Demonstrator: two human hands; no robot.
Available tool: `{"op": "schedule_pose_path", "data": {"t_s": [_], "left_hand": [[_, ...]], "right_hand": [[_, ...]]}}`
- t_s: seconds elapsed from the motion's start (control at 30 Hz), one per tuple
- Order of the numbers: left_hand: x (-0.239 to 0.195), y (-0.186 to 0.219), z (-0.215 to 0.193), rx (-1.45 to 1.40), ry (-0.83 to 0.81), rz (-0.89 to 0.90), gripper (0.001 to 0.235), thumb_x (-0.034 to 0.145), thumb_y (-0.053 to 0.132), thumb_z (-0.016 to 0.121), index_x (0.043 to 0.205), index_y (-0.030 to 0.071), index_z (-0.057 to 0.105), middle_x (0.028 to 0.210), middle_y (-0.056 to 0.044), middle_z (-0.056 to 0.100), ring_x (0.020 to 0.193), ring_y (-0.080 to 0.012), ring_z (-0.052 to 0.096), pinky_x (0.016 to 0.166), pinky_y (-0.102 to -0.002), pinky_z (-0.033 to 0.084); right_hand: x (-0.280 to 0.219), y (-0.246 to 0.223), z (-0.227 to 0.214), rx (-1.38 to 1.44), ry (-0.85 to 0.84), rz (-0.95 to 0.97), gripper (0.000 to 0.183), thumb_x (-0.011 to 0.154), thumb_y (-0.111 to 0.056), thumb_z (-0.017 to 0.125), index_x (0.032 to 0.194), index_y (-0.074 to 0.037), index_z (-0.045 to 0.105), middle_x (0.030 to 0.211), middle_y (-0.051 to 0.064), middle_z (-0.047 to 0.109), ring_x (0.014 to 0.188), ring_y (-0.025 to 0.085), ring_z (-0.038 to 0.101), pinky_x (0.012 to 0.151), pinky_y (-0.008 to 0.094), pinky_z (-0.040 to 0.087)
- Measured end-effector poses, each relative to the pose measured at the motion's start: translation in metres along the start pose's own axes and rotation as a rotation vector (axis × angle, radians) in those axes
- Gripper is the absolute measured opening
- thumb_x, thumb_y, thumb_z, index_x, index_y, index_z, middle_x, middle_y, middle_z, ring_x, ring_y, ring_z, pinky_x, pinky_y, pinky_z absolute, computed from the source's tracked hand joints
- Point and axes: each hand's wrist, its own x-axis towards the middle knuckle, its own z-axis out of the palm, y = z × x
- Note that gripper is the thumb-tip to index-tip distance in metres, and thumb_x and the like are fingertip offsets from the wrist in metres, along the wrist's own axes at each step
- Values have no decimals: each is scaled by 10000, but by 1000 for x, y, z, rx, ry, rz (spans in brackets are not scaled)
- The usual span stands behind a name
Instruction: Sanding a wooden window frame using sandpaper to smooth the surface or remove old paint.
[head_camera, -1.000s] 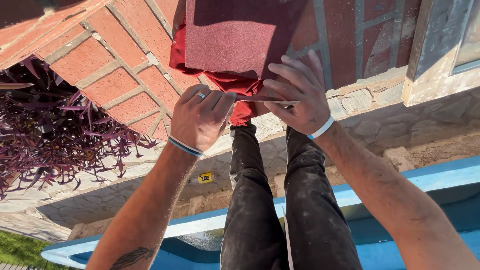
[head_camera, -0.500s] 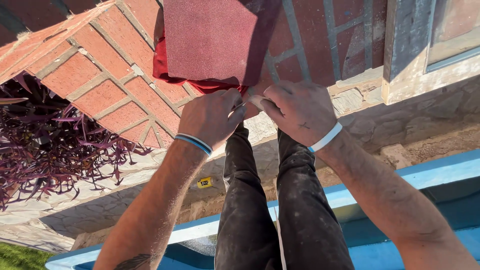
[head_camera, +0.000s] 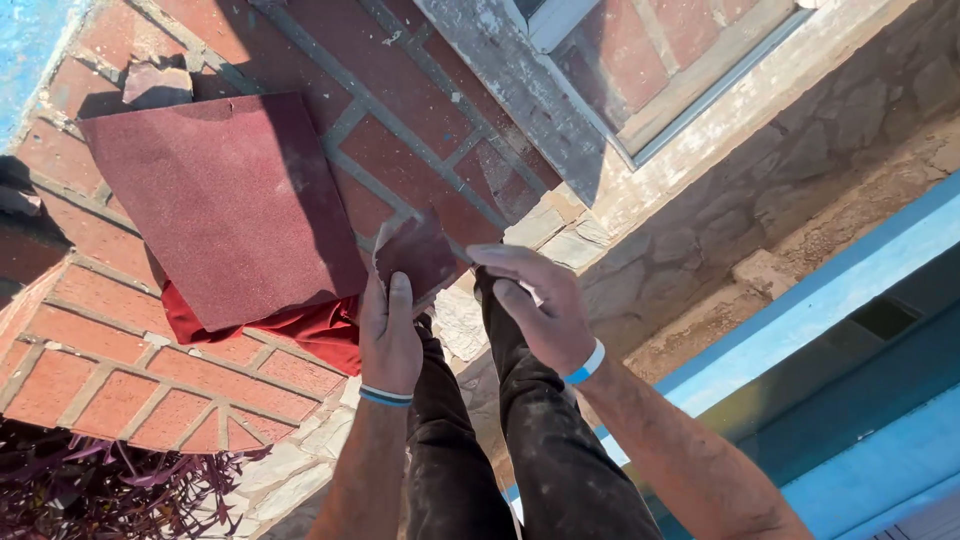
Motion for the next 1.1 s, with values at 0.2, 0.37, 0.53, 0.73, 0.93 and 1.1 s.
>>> {"op": "schedule_pose_path", "data": {"t_s": [0.2,0.37,0.53,0.73,0.93,1.1], "left_hand": [[90,43,53,1254,15,739,479,1008,36,547,1487,39,566,1560,-141,547,1483,-390,495,1236,-492,445],[187,45,83,1560,-96,1120,415,1066,129,650,1480,139,624,1550,-78,556,1485,-295,498,1251,-524,428],[182,-7,71,1666,-601,1210,426,1104,167,626,1524,107,580,1601,-72,524,1504,-279,469,1244,-478,434],[212,30,59,1798,-302,1176,405,1114,170,611,1511,104,572,1584,-66,515,1492,-266,474,1239,-481,422],[212,46,54,1815,-499,1151,440,1105,134,613,1542,119,564,1626,-21,488,1512,-231,468,1257,-429,435],[194,-8,83,1811,-161,1137,477,1091,173,625,1553,115,520,1652,-40,392,1537,-255,390,1280,-457,385]], "right_hand": [[67,92,-184,-965,982,-149,686,1153,-467,524,1668,-82,287,1765,157,169,1618,341,140,1337,519,123],[87,123,-213,-1146,991,191,747,1199,-550,302,1692,-11,147,1754,206,97,1652,369,116,1370,519,76],[96,133,-216,-698,939,207,819,1181,-543,351,1634,108,147,1751,276,173,1647,406,216,1379,478,174],[85,141,-216,-576,938,202,825,1172,-522,394,1656,82,109,1752,276,212,1653,374,262,1389,419,216],[88,162,-221,-815,903,130,798,1226,-468,374,1675,71,-6,1771,301,52,1656,399,93,1385,419,104],[91,154,-218,-695,920,230,849,1254,-543,396,1660,82,-10,1752,318,43,1674,396,115,1399,417,131]]}}
